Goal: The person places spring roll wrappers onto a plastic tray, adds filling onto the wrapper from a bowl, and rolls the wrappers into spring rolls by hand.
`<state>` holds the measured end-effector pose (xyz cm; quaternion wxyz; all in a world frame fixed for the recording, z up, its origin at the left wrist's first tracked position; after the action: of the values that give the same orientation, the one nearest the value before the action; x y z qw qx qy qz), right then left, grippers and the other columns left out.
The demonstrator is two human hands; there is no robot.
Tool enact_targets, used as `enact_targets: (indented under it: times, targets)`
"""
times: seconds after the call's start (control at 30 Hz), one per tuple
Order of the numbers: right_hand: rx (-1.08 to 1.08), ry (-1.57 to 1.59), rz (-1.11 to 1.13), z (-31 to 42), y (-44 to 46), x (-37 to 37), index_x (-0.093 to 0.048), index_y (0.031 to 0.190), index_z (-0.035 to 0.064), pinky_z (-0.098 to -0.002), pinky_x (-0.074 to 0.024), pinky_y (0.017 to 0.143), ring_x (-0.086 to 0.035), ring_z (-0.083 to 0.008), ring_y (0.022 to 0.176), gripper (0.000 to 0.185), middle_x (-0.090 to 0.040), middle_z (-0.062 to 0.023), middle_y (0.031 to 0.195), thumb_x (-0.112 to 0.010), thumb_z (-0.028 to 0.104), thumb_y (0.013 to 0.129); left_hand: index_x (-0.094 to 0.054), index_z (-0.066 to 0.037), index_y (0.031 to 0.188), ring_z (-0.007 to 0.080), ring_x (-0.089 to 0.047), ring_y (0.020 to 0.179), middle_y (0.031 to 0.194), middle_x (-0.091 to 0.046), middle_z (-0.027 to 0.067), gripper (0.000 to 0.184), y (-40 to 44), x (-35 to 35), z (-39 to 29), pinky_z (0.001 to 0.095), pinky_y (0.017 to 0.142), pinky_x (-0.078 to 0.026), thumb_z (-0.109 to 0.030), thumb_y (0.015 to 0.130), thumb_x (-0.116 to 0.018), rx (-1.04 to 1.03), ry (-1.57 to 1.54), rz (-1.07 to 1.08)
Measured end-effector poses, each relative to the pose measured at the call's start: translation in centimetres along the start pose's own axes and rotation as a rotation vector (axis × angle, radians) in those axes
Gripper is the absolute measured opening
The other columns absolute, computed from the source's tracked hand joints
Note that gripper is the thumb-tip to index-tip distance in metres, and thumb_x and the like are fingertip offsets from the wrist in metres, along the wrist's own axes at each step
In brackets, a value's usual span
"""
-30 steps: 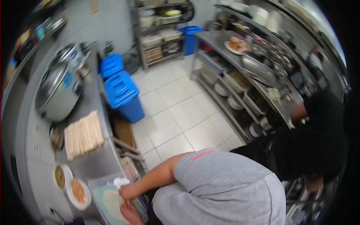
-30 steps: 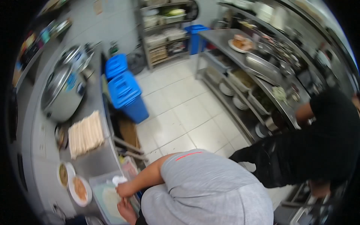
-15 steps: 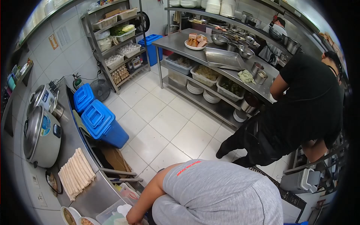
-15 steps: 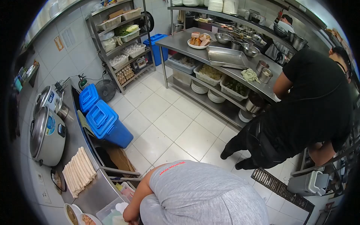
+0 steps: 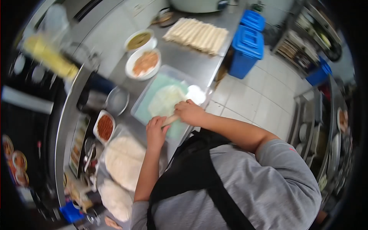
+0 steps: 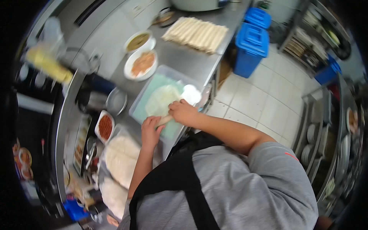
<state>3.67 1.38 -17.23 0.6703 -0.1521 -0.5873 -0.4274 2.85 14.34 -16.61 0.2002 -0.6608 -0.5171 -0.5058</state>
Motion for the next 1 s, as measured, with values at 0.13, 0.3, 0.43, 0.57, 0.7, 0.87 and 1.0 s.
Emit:
enact_targets:
  times: [0.13, 0.3, 0.43, 0.57, 0.7, 0.87, 1.0]
  targets:
    - [-0.012, 0.286, -0.037, 2.6, 2.2, -3.1, -0.068, 0.102, 0.0088, -0.0416, -0.0455, 0.087, -0.058, -0.027, 0.107, 0.029, -0.062, -0.0061, 0.104, -0.075, 0.017, 0.075, -0.069, -0.005, 0.111, 0.0322, -0.063, 0.101, 0.109, -0.066, 0.0121, 0.041, -0.8, 0.0, 3.2, 0.0398, 0.089, -0.049, -0.01, 0.072, -0.081, 0.131, -0.191, 0.008]
    - [-0.148, 0.318, 0.031, 1.5, 3.0, -4.6, -0.067, 0.104, 0.0111, -0.0423, -0.0446, 0.086, -0.058, -0.0255, 0.106, 0.031, -0.063, -0.005, 0.104, -0.077, 0.017, 0.075, -0.069, -0.003, 0.108, 0.0318, -0.064, 0.096, 0.104, -0.066, 0.0124, 0.037, -0.9, -0.5, 3.2, 0.0385, 0.086, -0.051, -0.006, 0.073, -0.08, 0.14, -0.207, -0.007]
    - [-0.19, 0.302, 0.049, 1.5, 3.0, -5.0, -0.067, 0.103, 0.0113, -0.0422, -0.0447, 0.084, -0.059, -0.0247, 0.106, 0.031, -0.063, -0.0042, 0.103, -0.077, 0.019, 0.075, -0.07, -0.003, 0.107, 0.0306, -0.065, 0.092, 0.1, -0.066, 0.0125, 0.034, -0.3, -1.1, 3.7, 0.0382, 0.084, -0.051, -0.005, 0.074, -0.079, 0.18, -0.203, 0.041]
    - [-0.197, 0.229, 0.096, 1.4, 3.0, -5.6, -0.067, 0.103, 0.0116, -0.0421, -0.0448, 0.084, -0.059, -0.0243, 0.106, 0.032, -0.063, -0.0033, 0.102, -0.078, 0.022, 0.075, -0.07, -0.003, 0.105, 0.0282, -0.065, 0.087, 0.096, -0.065, 0.0123, 0.031, -0.6, -1.9, 4.2, 0.0369, 0.08, -0.052, -0.005, 0.076, -0.079, 0.235, -0.285, 0.12]
    - [-0.144, 0.251, 0.112, 1.3, 2.9, -5.7, -0.067, 0.104, 0.0115, -0.043, -0.0476, 0.084, -0.059, -0.0253, 0.106, 0.034, -0.063, -0.0042, 0.102, -0.078, 0.022, 0.073, -0.07, -0.005, 0.107, 0.0276, -0.065, 0.087, 0.097, -0.065, 0.0117, 0.033, -0.8, -2.0, 4.4, 0.0362, 0.079, -0.052, -0.007, 0.075, -0.08, 0.243, -0.247, 0.162]
    - [0.046, 0.313, 0.014, -2.3, -0.5, -0.7, -0.066, 0.103, 0.0098, -0.0431, -0.0501, 0.086, -0.06, -0.0305, 0.105, 0.034, -0.064, -0.007, 0.105, -0.079, 0.013, 0.072, -0.069, -0.005, 0.105, 0.0272, -0.065, 0.087, 0.096, -0.065, 0.0104, 0.033, -2.2, 0.7, 2.8, 0.0372, 0.079, -0.052, -0.008, 0.075, -0.08, 0.149, -0.234, -0.025]
    - [0.007, 0.386, -0.019, -4.6, -3.3, 0.4, -0.066, 0.106, 0.0097, -0.0431, -0.0502, 0.086, -0.06, -0.0318, 0.103, 0.034, -0.064, -0.0083, 0.106, -0.077, 0.01, 0.074, -0.068, -0.005, 0.103, 0.027, -0.065, 0.09, 0.101, -0.065, 0.0102, 0.032, -2.8, -0.3, 3.8, 0.0378, 0.086, -0.049, -0.008, 0.074, -0.08, 0.253, -0.197, 0.092]
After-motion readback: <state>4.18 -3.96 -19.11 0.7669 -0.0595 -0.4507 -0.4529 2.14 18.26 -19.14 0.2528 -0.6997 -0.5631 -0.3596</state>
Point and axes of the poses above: each hand's wrist, its own y-axis towards the middle knuckle, its own x-axis out of the back of the hand, z = x × y, the point moved 10 cm from there along y, towards the middle knuckle
